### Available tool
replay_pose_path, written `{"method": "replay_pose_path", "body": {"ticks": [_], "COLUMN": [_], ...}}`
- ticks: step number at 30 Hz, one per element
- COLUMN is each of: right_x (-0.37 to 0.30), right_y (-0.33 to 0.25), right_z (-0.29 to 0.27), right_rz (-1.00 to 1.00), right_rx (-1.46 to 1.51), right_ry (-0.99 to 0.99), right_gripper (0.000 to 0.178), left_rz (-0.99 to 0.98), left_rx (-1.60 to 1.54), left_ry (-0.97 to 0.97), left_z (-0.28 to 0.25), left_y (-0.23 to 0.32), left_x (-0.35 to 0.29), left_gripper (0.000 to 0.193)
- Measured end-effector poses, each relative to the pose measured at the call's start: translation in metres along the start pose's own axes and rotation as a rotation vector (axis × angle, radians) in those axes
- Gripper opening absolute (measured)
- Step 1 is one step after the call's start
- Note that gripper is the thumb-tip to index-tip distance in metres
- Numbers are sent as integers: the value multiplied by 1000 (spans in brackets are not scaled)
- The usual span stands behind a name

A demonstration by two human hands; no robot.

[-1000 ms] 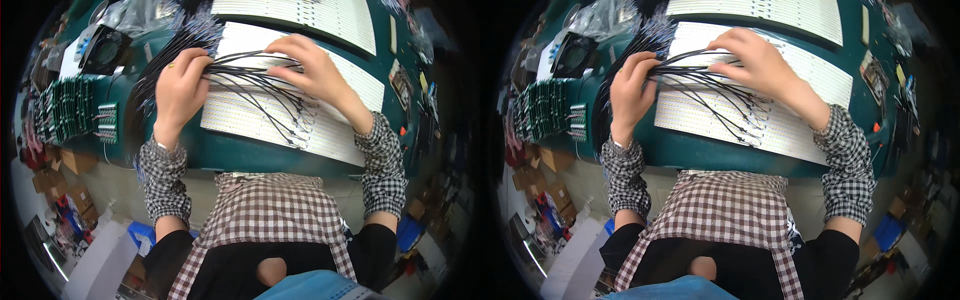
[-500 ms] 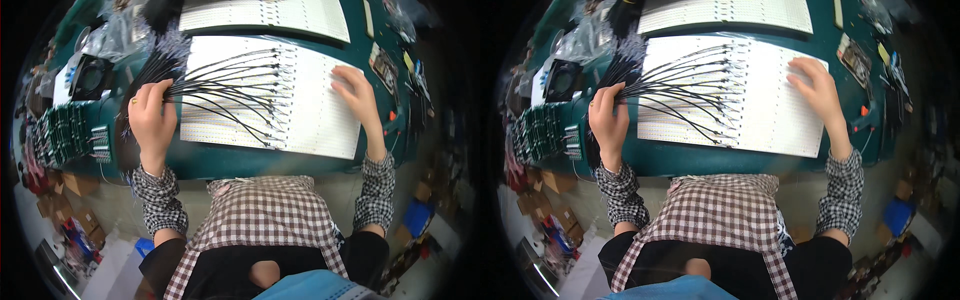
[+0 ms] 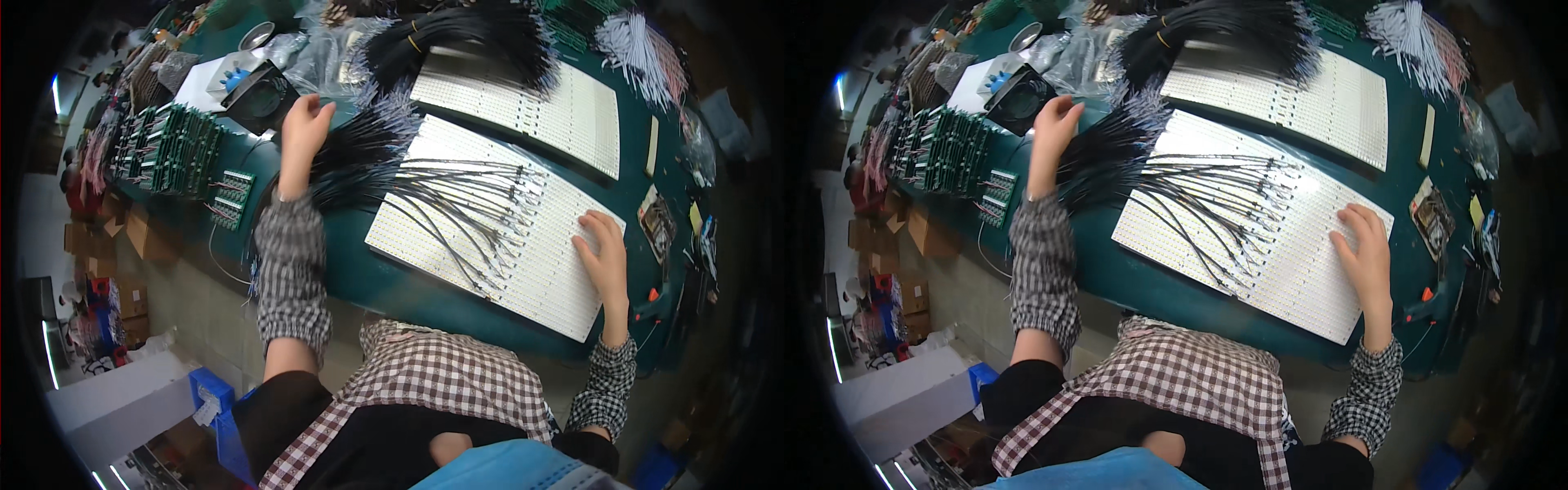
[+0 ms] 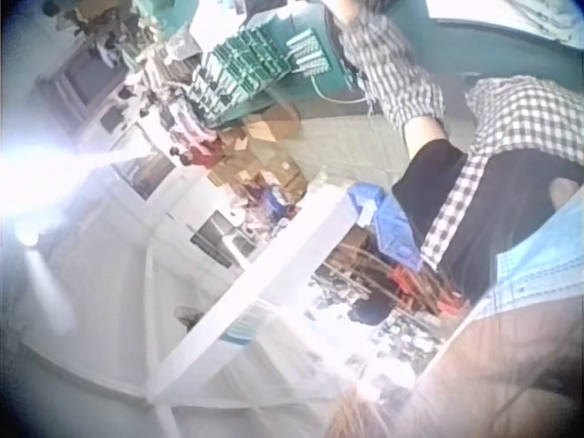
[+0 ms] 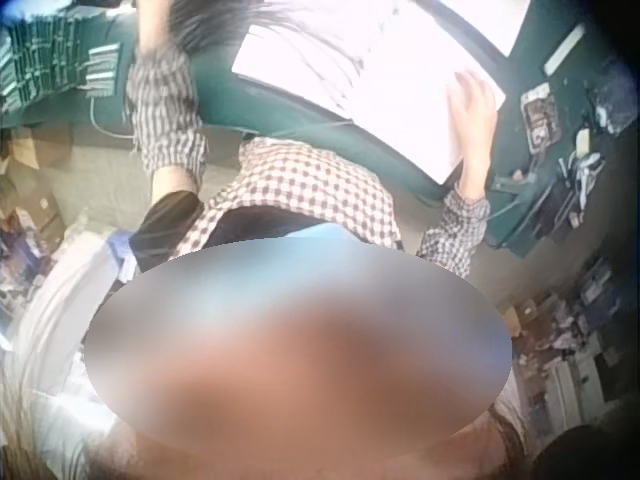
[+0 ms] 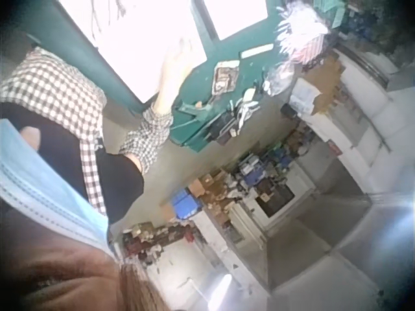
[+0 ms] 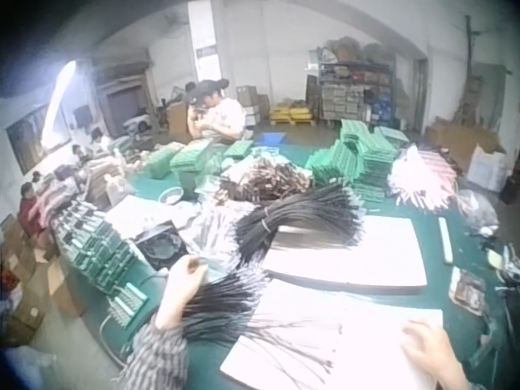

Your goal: The person uses a soldering iron to attach black wires to a large white LED panel on a green workbench. They systematically solder multiple connection points along the panel's edge, handling the wires and tool with both hands.

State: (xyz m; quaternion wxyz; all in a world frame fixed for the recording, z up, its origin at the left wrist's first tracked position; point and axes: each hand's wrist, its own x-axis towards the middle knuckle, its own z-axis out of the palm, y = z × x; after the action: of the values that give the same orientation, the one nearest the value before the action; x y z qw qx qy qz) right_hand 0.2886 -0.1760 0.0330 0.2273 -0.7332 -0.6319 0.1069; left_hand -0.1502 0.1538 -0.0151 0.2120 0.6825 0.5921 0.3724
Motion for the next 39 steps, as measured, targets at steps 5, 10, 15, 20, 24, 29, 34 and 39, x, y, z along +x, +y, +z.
{"method": "replay_pose_path", "body": {"ticks": [5,10,15,20,24,29,34,39], "right_x": [10,3,7,7,7,8,8,5], "right_y": [-3,6,-2,-3,-4,-2,-2,-1], "right_z": [-4,-6,-3,-4,-3,-5,-4,-3], "right_rz": [-54,7,6,15,17,40,34,35], "right_rx": [9,-38,0,8,31,50,108,110], "right_ry": [-75,-16,-6,20,28,33,37,63], "right_gripper": [34,35,34,34,34,33,33,33], "left_rz": [-251,-559,-606,-183,-78,-112,219,100], "left_rx": [-279,-1485,-1157,-17,-373,-883,196,788], "left_ry": [337,210,-2,246,206,178,251,149], "left_z": [60,87,88,87,103,122,92,80], "left_y": [-42,33,-46,-19,-48,-33,-45,-37], "left_x": [64,66,109,116,139,130,149,155], "left_gripper": [68,28,26,31,33,26,20,24]}}
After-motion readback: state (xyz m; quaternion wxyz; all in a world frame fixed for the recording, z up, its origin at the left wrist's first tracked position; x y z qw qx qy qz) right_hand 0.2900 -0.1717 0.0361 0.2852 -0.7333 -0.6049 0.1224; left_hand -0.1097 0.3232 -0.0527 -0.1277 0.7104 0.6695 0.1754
